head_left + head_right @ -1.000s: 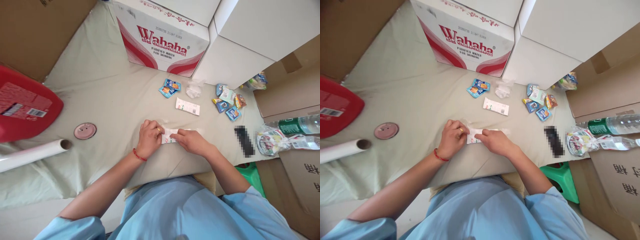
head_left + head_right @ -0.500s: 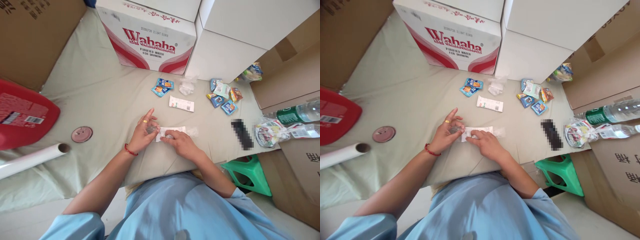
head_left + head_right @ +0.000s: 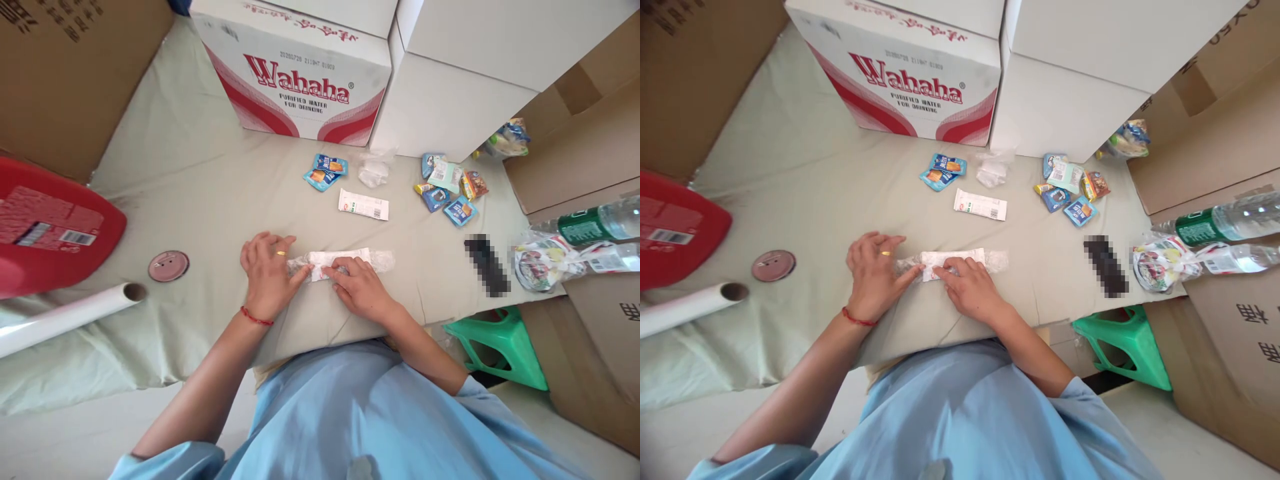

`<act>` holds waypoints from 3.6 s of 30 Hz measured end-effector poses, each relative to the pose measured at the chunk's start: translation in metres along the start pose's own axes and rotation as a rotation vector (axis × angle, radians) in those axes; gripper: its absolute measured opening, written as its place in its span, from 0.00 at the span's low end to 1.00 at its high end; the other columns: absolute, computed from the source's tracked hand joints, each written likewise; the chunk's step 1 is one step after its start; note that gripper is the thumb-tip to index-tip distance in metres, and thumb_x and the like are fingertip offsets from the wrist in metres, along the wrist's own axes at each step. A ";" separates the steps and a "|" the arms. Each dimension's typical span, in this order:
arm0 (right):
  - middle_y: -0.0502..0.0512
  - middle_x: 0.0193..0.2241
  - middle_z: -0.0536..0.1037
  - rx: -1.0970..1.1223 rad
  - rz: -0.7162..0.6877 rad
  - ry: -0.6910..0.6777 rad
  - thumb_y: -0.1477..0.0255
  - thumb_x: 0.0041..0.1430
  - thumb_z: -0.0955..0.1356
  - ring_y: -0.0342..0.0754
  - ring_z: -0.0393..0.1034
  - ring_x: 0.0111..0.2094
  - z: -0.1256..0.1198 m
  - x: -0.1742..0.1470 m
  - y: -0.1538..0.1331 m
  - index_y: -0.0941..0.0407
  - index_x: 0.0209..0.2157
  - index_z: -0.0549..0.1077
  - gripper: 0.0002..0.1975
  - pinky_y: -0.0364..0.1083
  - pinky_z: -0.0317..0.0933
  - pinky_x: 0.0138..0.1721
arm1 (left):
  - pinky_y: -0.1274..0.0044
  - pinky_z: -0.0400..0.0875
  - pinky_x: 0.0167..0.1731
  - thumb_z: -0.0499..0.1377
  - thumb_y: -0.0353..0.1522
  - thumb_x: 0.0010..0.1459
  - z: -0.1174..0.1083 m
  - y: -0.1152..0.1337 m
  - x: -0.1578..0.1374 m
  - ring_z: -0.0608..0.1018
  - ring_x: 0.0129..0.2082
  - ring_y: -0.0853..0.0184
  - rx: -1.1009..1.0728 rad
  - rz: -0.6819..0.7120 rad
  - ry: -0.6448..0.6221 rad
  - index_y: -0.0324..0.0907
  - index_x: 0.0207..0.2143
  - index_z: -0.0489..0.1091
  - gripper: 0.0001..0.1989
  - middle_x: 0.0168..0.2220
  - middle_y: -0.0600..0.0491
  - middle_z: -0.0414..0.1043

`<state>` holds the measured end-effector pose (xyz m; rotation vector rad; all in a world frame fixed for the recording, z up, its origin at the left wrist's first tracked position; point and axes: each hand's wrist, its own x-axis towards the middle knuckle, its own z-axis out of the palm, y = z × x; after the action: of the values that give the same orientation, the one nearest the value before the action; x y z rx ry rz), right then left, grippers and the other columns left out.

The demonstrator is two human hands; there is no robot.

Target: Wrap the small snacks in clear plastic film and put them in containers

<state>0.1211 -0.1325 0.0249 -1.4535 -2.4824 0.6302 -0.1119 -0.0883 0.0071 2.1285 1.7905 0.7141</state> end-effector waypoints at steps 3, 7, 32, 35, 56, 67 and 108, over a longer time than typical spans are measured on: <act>0.61 0.60 0.71 -0.018 0.006 0.007 0.77 0.68 0.64 0.56 0.64 0.53 0.001 0.000 -0.002 0.50 0.66 0.69 0.26 0.56 0.61 0.53 | 0.44 0.54 0.63 0.64 0.44 0.56 -0.005 -0.001 -0.004 0.56 0.70 0.36 0.031 0.014 -0.054 0.42 0.41 0.76 0.17 0.60 0.36 0.67; 0.60 0.60 0.72 -0.020 0.022 0.020 0.77 0.68 0.64 0.56 0.64 0.52 0.003 -0.002 -0.002 0.49 0.65 0.70 0.26 0.55 0.61 0.52 | 0.63 0.73 0.45 0.59 0.39 0.59 -0.026 0.009 -0.008 0.78 0.43 0.55 -0.159 -0.078 -0.149 0.43 0.35 0.74 0.09 0.42 0.46 0.75; 0.54 0.35 0.74 0.501 0.609 0.546 0.59 0.61 0.70 0.49 0.68 0.33 -0.035 -0.037 0.059 0.53 0.34 0.71 0.11 0.49 0.67 0.37 | 0.63 0.72 0.45 0.54 0.24 0.62 0.040 0.076 -0.017 0.74 0.50 0.51 0.184 0.379 -0.188 0.38 0.57 0.72 0.21 0.56 0.38 0.73; 0.46 0.25 0.71 0.722 0.629 0.489 0.57 0.59 0.71 0.43 0.62 0.24 -0.044 -0.019 0.045 0.52 0.32 0.69 0.14 0.43 0.59 0.27 | 0.63 0.71 0.43 0.53 0.23 0.63 0.041 0.076 -0.017 0.74 0.48 0.52 0.153 0.381 -0.191 0.38 0.55 0.73 0.20 0.54 0.39 0.74; 0.65 0.50 0.76 -0.136 0.169 0.079 0.69 0.69 0.68 0.61 0.65 0.49 -0.006 0.027 -0.008 0.56 0.58 0.74 0.18 0.58 0.66 0.50 | 0.75 0.74 0.40 0.55 0.25 0.49 0.039 0.050 0.005 0.77 0.34 0.68 -0.964 -0.305 0.110 0.45 0.47 0.65 0.21 0.37 0.54 0.78; 0.50 0.28 0.77 1.163 0.459 0.352 0.52 0.62 0.71 0.47 0.71 0.30 -0.027 0.020 0.019 0.54 0.36 0.79 0.19 0.46 0.67 0.34 | 0.78 0.70 0.28 0.68 0.47 0.56 0.026 0.053 0.011 0.75 0.31 0.70 -1.325 -0.317 -0.359 0.42 0.51 0.73 0.26 0.45 0.47 0.79; 0.63 0.45 0.77 -0.276 0.344 0.645 0.72 0.69 0.60 0.54 0.72 0.45 -0.106 0.095 0.163 0.57 0.48 0.79 0.18 0.51 0.66 0.50 | 0.72 0.73 0.39 0.54 0.35 0.65 0.023 0.049 0.010 0.79 0.33 0.63 -0.576 0.098 0.001 0.45 0.38 0.75 0.10 0.33 0.51 0.78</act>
<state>0.2409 0.0473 0.0410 -1.8349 -1.8792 -0.1471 -0.0568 -0.0858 0.0142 1.8223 1.2746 1.0960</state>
